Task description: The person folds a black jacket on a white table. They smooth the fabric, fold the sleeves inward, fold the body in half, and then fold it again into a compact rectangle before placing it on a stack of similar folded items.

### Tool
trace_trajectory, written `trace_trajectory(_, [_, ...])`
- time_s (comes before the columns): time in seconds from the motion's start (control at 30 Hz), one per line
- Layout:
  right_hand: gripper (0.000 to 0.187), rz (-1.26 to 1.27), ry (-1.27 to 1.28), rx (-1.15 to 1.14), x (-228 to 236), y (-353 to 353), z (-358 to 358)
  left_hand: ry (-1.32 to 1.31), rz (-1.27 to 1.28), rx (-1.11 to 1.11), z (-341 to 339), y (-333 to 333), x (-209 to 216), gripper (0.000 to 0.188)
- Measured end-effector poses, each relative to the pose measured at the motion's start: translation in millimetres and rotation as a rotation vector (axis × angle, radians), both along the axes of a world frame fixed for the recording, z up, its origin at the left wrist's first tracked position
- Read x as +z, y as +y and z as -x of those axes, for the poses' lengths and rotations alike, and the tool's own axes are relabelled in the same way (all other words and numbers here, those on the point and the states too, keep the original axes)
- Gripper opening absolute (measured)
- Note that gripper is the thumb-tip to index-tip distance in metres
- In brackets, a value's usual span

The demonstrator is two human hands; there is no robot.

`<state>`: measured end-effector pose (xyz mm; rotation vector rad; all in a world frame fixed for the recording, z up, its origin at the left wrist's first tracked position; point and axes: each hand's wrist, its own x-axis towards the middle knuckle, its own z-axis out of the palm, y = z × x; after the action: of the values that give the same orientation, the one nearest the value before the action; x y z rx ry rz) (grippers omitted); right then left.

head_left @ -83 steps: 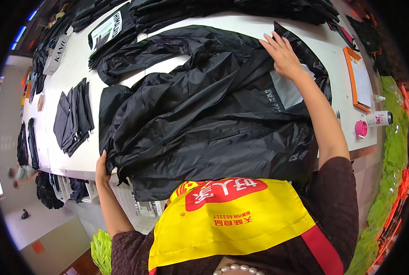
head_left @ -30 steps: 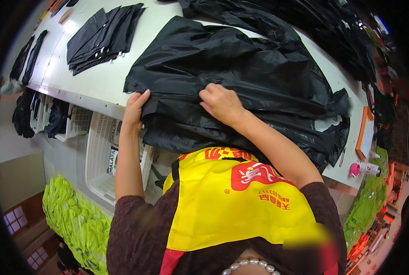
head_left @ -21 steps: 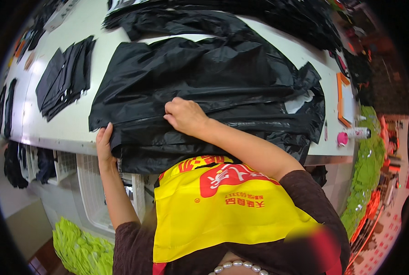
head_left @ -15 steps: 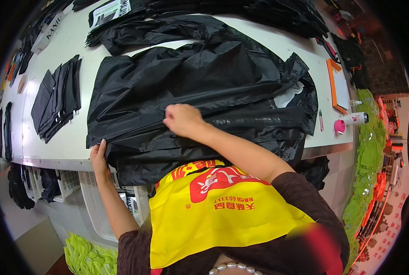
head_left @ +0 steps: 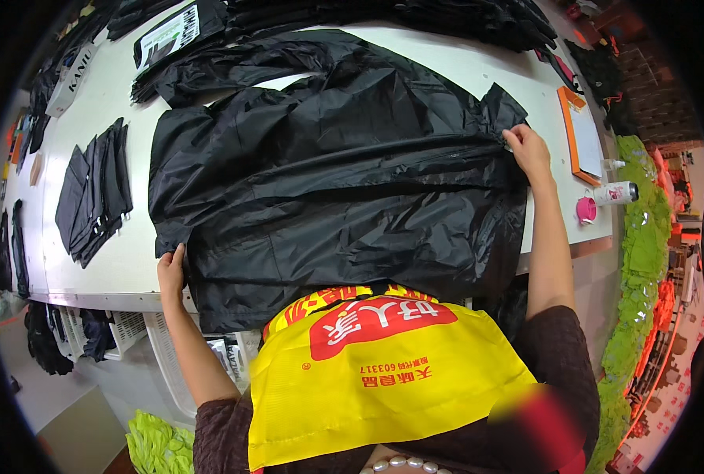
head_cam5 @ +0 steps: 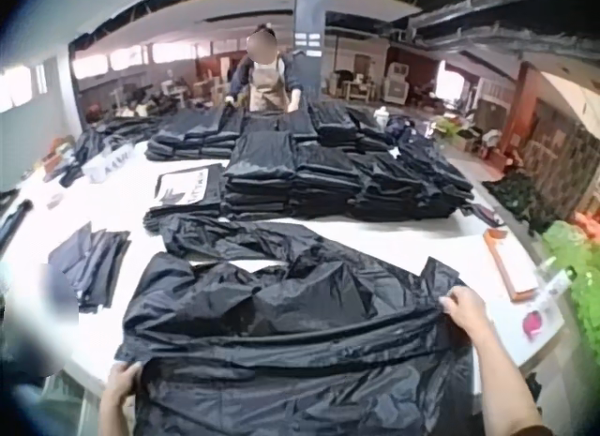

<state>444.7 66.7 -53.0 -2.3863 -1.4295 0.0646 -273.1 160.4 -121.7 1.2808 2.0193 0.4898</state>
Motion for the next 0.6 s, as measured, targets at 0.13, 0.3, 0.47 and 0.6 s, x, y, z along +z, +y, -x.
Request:
trace_trajectory(0.13, [0.023,-0.119,0.189,0.177,29,32,29,0.526,-0.214,0.009,-20,13,58,0.048])
trace_trajectory(0.3, [0.023,-0.069,0.195,0.246,3,106,28,0.353,-0.589,-0.129,-70,108,68,0.044])
trace_trajectory(0.47, [0.053,0.043,0.134,0.219,-36,172,26,0.595,-0.328,-0.029,-65,213,52,0.074])
trace_trajectory(0.6, [0.078,0.142,0.162,0.240,-50,206,46,0.543,-0.225,-0.077,-62,257,33,0.076])
